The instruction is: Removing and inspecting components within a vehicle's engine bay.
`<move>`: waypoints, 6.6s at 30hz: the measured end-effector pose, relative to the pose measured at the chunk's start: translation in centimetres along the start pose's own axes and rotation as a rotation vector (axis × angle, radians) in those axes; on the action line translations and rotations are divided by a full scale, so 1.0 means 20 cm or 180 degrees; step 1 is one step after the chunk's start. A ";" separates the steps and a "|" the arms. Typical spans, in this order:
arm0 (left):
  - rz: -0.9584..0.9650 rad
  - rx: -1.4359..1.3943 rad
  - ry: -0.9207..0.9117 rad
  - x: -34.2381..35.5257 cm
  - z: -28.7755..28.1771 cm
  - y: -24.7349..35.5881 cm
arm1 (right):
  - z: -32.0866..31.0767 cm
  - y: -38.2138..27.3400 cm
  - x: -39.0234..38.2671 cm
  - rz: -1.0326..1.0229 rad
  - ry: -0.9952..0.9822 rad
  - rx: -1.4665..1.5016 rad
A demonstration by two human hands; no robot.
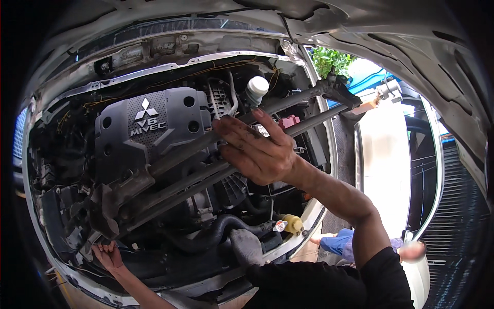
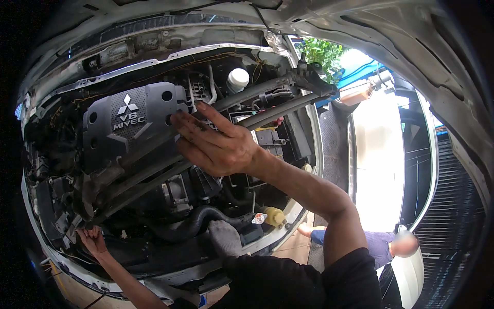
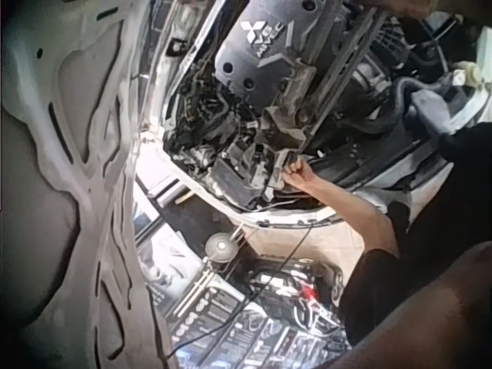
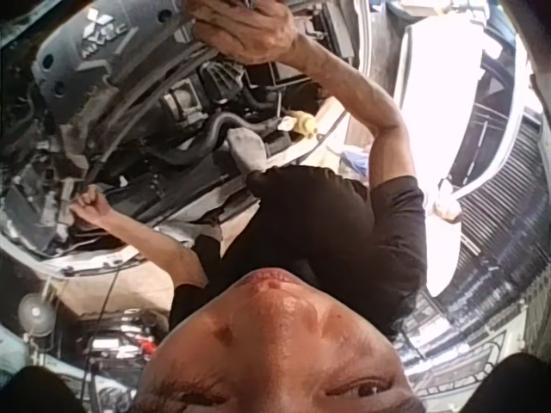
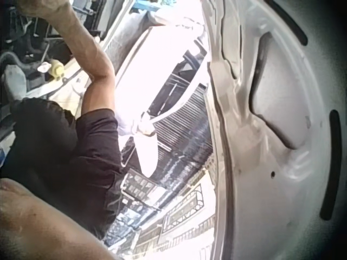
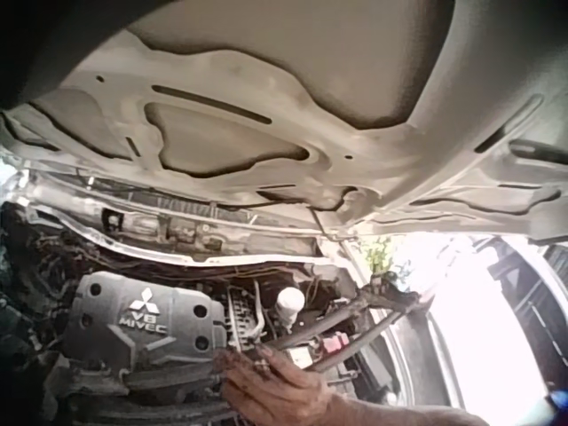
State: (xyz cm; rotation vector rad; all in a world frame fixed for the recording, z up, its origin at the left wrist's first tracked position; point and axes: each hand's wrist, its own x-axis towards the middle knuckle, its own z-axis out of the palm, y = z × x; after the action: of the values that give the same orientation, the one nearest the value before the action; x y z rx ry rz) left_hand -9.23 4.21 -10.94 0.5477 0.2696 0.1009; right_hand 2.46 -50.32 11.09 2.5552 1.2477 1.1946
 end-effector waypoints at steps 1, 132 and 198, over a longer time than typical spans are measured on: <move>-0.0158 -0.0042 0.0023 0.00 0.00 -0.01 | 0.00 0.01 0.00 -0.0013 -0.0002 -0.0007; -0.0549 0.2026 -0.1710 1.76 1.17 -0.28 | 1.29 1.21 0.01 0.1470 -0.2421 -0.0104; 0.2786 0.6597 -0.0573 1.37 1.25 -0.72 | 1.68 0.44 1.42 0.1111 -0.1979 0.1386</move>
State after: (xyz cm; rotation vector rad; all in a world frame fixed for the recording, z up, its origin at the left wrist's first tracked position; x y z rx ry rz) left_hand 24.47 -15.90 -4.23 2.7068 -0.1843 0.6389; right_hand 41.07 -27.61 8.40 3.1685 1.0106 0.0778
